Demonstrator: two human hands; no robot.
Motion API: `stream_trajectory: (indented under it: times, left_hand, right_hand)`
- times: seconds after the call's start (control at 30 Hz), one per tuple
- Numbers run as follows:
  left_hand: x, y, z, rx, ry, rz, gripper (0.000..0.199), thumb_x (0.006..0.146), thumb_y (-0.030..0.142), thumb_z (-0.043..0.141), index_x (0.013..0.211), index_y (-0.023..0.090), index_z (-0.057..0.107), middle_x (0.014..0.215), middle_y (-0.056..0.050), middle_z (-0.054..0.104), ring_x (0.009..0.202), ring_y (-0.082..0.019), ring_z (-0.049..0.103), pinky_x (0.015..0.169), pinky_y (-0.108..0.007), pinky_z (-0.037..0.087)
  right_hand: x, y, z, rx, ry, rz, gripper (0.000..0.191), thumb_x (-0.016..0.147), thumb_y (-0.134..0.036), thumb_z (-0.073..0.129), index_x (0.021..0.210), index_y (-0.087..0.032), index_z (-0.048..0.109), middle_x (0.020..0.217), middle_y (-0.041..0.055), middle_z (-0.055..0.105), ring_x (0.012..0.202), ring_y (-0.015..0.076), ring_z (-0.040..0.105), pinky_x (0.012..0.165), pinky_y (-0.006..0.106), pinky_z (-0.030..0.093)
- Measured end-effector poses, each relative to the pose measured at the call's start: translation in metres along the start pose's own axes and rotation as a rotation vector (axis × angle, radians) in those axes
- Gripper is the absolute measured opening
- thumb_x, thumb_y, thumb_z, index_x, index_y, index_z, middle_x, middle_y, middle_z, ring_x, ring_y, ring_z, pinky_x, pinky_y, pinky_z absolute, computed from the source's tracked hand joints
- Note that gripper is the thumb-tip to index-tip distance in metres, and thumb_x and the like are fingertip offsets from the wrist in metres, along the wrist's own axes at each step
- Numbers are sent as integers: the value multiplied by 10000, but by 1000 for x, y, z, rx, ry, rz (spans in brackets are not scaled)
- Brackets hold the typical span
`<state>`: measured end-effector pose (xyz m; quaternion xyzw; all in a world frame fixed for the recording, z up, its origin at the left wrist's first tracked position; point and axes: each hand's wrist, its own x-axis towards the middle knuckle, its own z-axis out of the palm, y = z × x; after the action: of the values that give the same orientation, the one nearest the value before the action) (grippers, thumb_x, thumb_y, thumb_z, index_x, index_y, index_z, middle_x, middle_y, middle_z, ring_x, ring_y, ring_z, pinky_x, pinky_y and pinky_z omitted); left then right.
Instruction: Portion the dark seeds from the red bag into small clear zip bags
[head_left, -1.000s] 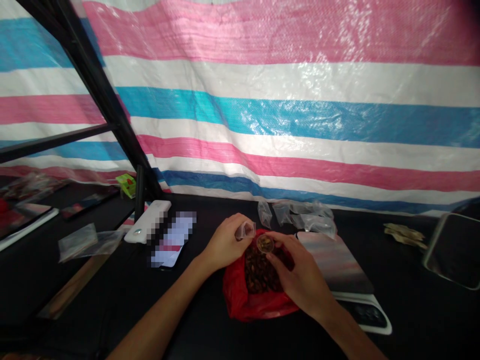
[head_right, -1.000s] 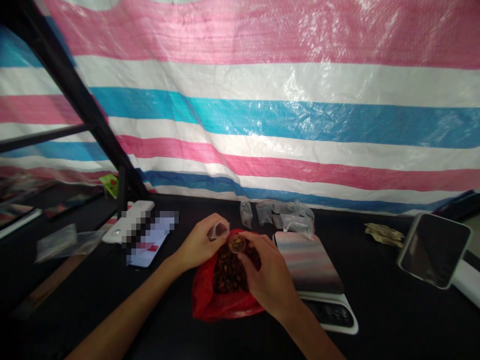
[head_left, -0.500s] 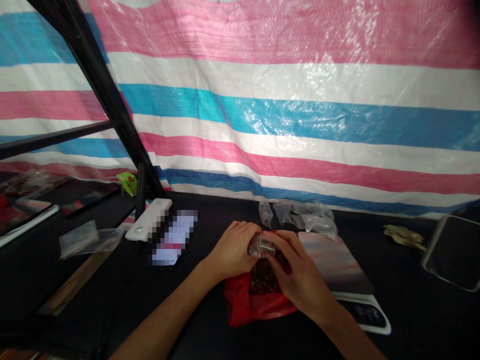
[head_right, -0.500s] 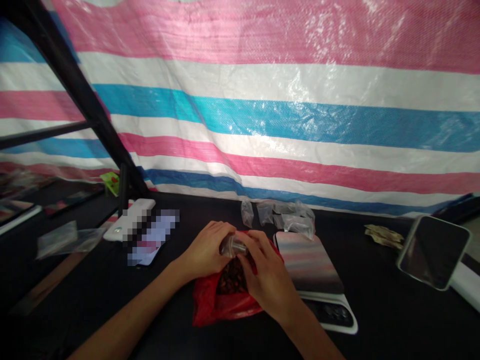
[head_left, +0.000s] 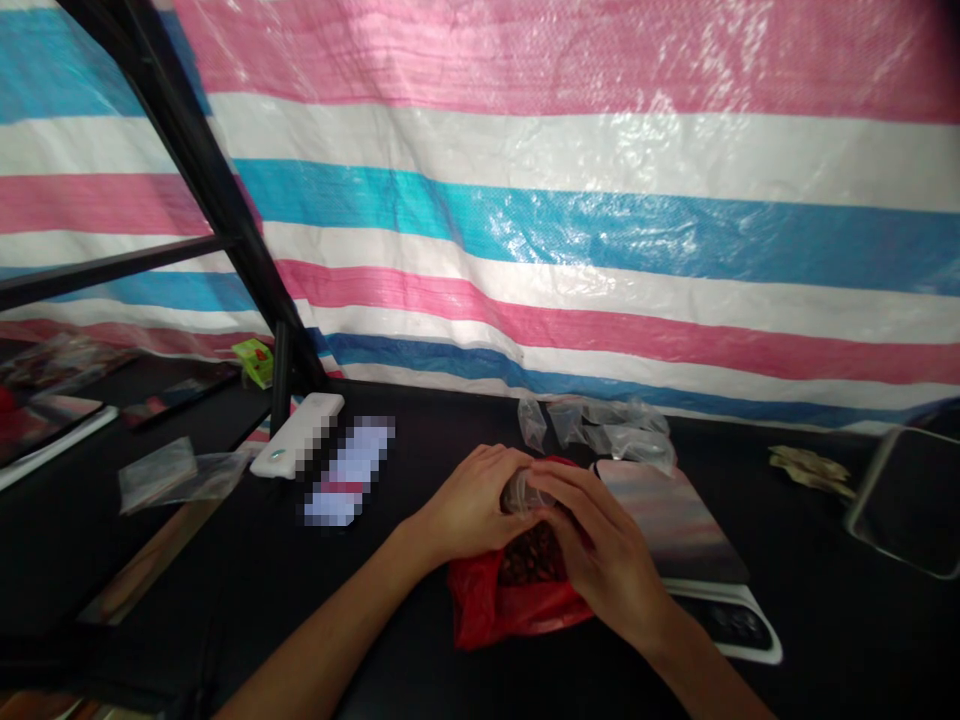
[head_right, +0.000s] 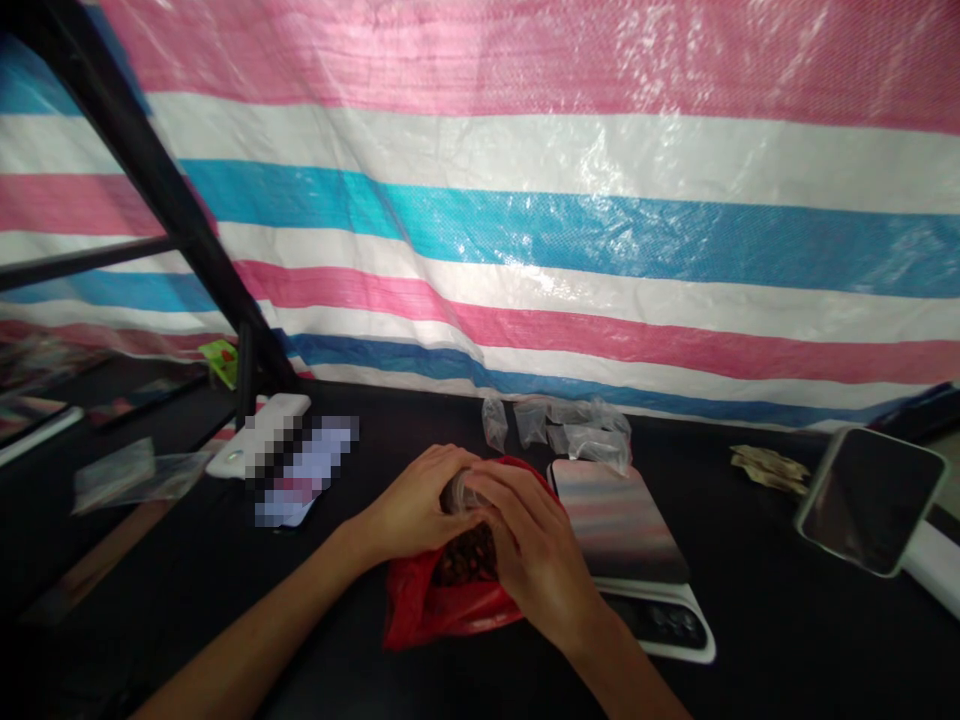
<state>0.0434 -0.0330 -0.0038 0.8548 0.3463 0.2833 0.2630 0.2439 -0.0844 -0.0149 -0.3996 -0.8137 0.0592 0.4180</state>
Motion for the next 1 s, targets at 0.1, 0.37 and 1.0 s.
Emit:
stream_trajectory:
  times: [0.1,0.37,1.0]
  left_hand:
    - [0,-1,0,-27,-20,6,356,861,360,767,1147,208,618,1148,-70,711,1039,-252,634,945,-377,441]
    - [-3,2,3,-129,55,-23,378,902,443,731,1184,217,620,1139,-66,696,1031,-236,625,933,-356,448]
    - [-5,-18,-7,-369,-48,-335,331,853,394,741,1038,189,558,844,16,606,729,-143,541,644,-262,402]
  right_hand:
    - [0,-1,0,18,9,-2,366,984,-149,590,1325,-283,602,1300,82,683,1217,230,656,1048,408,551]
    - [1,2,-4,21,89,124,279,955,-286,646,1227,-273,588,1175,86,706,1058,254,705,902,415,595]
    - [3,19,-16,-400,-274,208,389,831,10,508,1110,-211,664,1157,77,701,1091,289,605,956,459,429]
